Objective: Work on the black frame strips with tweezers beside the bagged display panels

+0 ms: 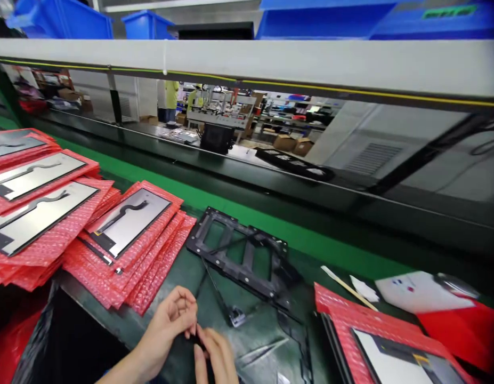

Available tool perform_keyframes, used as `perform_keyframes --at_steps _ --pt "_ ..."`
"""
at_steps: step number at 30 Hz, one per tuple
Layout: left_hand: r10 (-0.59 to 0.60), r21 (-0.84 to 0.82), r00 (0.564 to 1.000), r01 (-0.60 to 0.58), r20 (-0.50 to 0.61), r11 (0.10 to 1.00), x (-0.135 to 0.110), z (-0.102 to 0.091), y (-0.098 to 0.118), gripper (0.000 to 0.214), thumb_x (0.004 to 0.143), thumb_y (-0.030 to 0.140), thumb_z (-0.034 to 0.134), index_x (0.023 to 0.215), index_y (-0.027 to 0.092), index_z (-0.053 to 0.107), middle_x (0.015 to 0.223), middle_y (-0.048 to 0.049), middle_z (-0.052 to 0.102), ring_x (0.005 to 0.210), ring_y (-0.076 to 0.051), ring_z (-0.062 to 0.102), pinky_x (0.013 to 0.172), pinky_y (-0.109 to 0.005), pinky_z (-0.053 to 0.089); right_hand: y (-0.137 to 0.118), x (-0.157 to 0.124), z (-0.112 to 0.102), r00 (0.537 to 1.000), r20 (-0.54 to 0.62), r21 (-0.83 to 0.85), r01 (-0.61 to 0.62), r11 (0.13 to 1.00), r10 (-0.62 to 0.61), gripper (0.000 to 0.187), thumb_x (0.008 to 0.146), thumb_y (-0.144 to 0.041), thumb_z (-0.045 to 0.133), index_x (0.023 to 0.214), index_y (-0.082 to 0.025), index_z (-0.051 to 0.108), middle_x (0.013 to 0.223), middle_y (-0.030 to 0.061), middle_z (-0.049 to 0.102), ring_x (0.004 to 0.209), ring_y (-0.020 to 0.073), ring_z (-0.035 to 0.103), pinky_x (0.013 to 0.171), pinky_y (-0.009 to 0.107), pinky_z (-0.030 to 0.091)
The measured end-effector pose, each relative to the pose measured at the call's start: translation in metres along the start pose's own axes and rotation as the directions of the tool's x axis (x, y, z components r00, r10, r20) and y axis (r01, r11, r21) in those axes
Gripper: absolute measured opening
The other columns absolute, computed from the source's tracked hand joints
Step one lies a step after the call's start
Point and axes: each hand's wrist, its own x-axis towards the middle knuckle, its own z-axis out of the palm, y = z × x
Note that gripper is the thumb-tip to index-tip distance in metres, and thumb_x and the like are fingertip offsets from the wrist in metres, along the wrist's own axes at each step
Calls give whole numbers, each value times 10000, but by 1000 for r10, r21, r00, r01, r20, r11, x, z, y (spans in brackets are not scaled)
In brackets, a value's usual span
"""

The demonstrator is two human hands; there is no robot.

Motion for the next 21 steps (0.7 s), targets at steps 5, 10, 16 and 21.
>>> perform_keyframes --at_steps 5,10,16,21 --pt "-10 -78 998 14 59 997 -2 -2 -2 206 895 292 610 1006 177 481 717 21 508 602 -72 438 585 -204 332 -3 -1 -1 1000 29 47 1 999 -3 204 936 -255 505 1064 -225 661 987 90 621 894 215 614 760 331 513" --pt "-7 -71 997 12 73 997 -2 -3 -1 193 906 261 590 1035 184 468 728 22 499 623 -80 416 620 -220 323 0 -3 -2 998 59 65 -4 998 0 218 945 -271 488 1066 -215 661 999 96 619 911 209 610 779 324 512" --pt "-13 -46 995 18 98 999 -3 1 4 215 897 287 603 1030 179 474 711 26 489 629 -85 408 642 -224 327 -3 -1 -4 997 66 83 -40 996 35 218 942 -315 501 1045 -204 658 1007 100 625 926 214 609 777 322 514" --pt "-17 43 995 13 94 999 -5 2 -1 244 877 305 633 1026 174 492 722 14 537 668 -99 471 667 -226 368 -14 13 -9 994 15 108 -112 988 111 186 926 -310 542 1006 -186 657 953 90 642 857 195 625 703 278 509"
